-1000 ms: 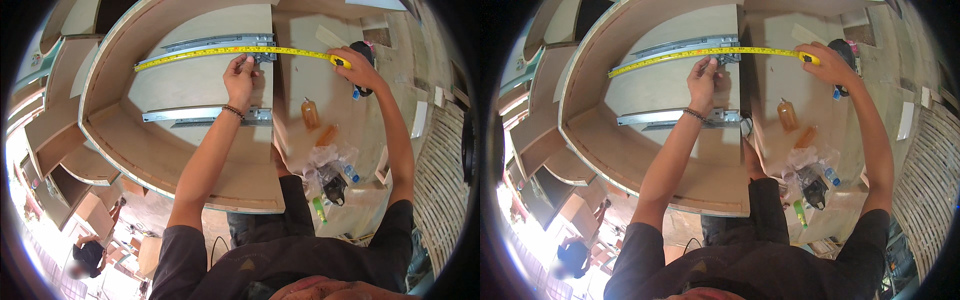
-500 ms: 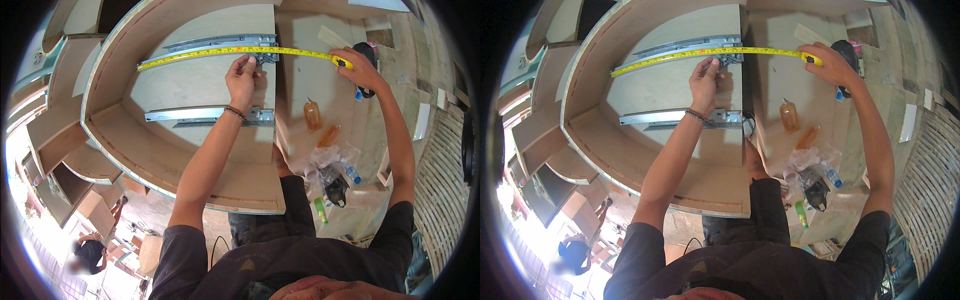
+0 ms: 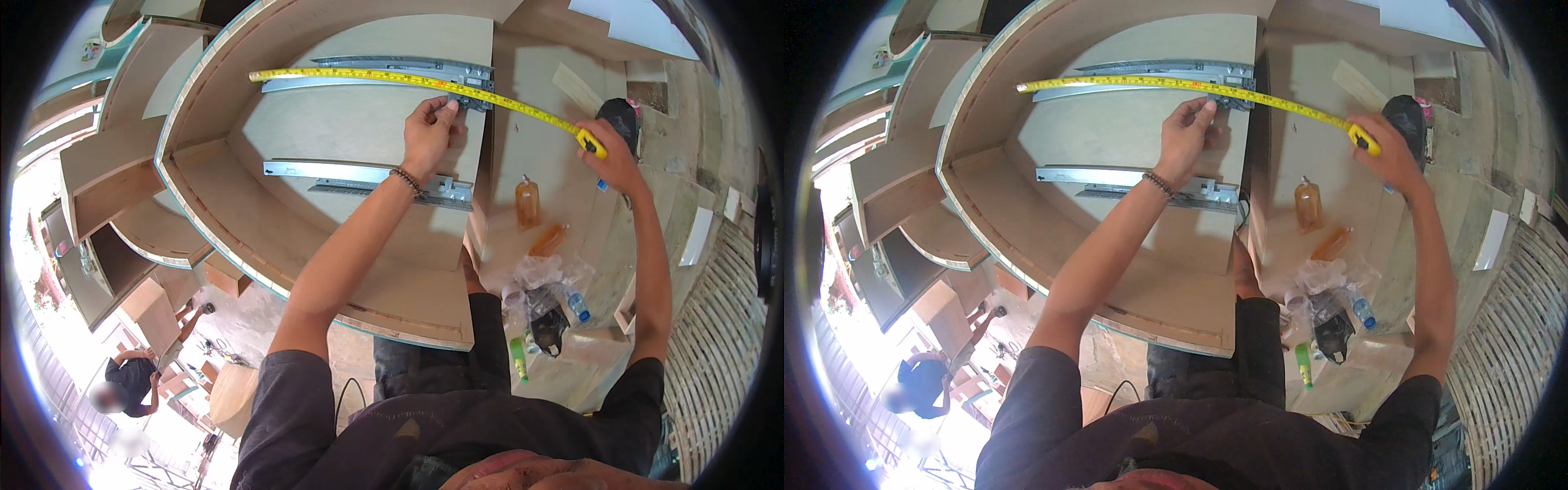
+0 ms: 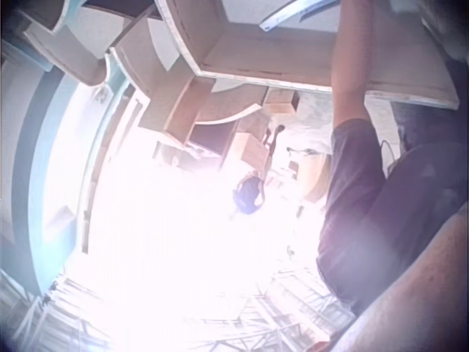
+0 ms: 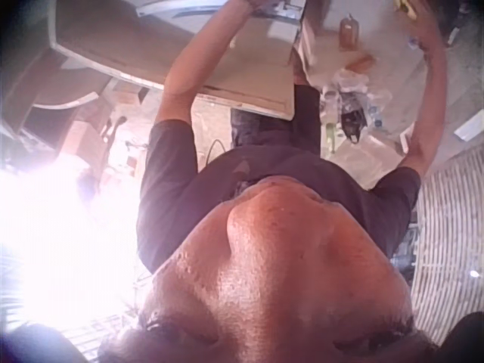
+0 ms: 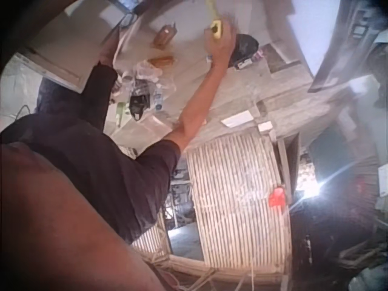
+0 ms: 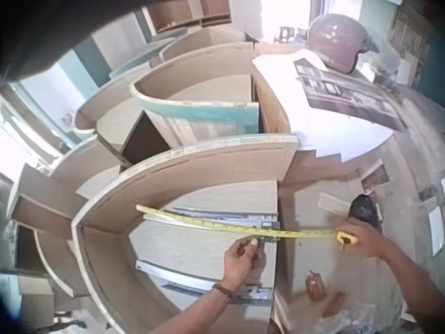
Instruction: The person removes a drawer slide from its packaging, holds it against a wooden drawer component, and uses a tape measure to determine the placement.
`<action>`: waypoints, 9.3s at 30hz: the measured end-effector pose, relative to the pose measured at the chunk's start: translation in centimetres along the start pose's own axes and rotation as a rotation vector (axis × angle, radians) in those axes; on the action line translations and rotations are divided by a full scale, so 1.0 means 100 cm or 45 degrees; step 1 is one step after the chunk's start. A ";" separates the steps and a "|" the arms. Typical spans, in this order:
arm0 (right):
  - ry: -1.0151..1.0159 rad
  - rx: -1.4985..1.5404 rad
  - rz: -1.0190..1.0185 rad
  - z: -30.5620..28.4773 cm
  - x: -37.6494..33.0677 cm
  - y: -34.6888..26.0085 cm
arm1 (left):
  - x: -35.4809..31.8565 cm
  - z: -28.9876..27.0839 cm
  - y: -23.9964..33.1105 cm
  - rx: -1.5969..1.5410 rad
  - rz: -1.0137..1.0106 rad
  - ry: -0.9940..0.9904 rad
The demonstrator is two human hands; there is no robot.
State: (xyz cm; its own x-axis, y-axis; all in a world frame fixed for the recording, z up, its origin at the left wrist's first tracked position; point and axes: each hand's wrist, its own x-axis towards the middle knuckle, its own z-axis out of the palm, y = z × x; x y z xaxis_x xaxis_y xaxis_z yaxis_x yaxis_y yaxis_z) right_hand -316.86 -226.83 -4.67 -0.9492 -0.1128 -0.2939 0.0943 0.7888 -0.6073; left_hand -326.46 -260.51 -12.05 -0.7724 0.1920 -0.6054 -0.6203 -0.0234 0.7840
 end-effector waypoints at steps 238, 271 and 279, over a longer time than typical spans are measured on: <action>0.177 1.210 0.923 0.237 -0.063 -0.227 | 0.054 -0.137 0.070 2.083 1.574 0.025; 0.100 1.102 0.915 0.227 -0.072 -0.233 | -0.043 -0.120 0.041 1.978 1.333 -0.797; 0.090 1.080 0.907 0.225 -0.073 -0.234 | -0.053 -0.125 0.025 2.220 1.108 -0.806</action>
State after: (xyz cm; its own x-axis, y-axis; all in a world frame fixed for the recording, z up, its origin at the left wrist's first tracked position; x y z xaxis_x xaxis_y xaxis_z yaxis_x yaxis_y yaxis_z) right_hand -305.43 -258.08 -4.91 -0.6086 0.2583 -0.7503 0.7744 -0.0126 -0.6325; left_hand -325.61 -273.85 -8.58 -0.3479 0.9016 -0.2570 0.8634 0.4150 0.2870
